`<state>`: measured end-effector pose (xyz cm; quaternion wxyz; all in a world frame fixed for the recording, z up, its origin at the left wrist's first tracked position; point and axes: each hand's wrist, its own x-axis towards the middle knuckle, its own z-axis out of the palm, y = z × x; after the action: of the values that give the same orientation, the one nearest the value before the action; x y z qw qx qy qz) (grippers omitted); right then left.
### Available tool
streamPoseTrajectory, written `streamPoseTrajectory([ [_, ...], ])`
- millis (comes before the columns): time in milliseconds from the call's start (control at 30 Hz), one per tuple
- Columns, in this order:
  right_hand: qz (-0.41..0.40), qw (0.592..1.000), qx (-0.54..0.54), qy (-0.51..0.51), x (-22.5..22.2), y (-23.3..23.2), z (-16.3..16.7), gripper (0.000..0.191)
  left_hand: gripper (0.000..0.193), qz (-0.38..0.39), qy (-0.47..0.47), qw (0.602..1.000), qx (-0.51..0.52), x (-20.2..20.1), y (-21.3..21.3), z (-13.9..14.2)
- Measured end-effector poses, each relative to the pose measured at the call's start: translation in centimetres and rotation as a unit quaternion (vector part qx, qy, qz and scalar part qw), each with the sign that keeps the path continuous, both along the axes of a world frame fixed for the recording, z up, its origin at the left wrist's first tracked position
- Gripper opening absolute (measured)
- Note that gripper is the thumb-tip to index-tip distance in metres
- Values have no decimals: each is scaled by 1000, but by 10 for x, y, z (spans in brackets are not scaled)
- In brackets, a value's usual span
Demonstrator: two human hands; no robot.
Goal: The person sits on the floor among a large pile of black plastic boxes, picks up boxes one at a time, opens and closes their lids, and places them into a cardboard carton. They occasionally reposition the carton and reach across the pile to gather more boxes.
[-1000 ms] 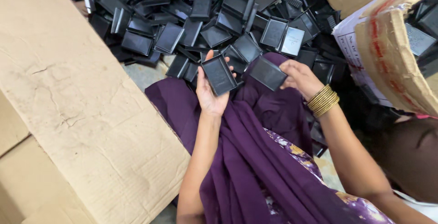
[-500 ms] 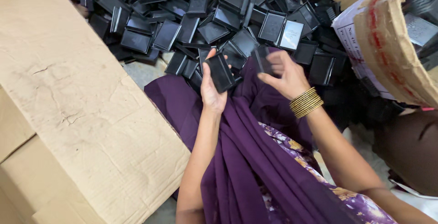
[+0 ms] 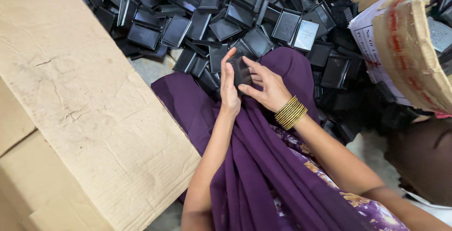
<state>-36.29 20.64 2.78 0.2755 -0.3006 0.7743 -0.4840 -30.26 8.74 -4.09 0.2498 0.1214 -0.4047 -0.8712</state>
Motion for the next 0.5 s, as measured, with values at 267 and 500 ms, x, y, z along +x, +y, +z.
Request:
streamPoseTrajectory([
  [267, 1, 998, -60, 8, -5, -2, 5, 67, 40, 115, 3, 993, -18, 3, -13, 2],
  [500, 63, 966, -44, 249, 20, 7, 11, 45, 51, 311, -172, 905, -233, 11, -17, -9],
])
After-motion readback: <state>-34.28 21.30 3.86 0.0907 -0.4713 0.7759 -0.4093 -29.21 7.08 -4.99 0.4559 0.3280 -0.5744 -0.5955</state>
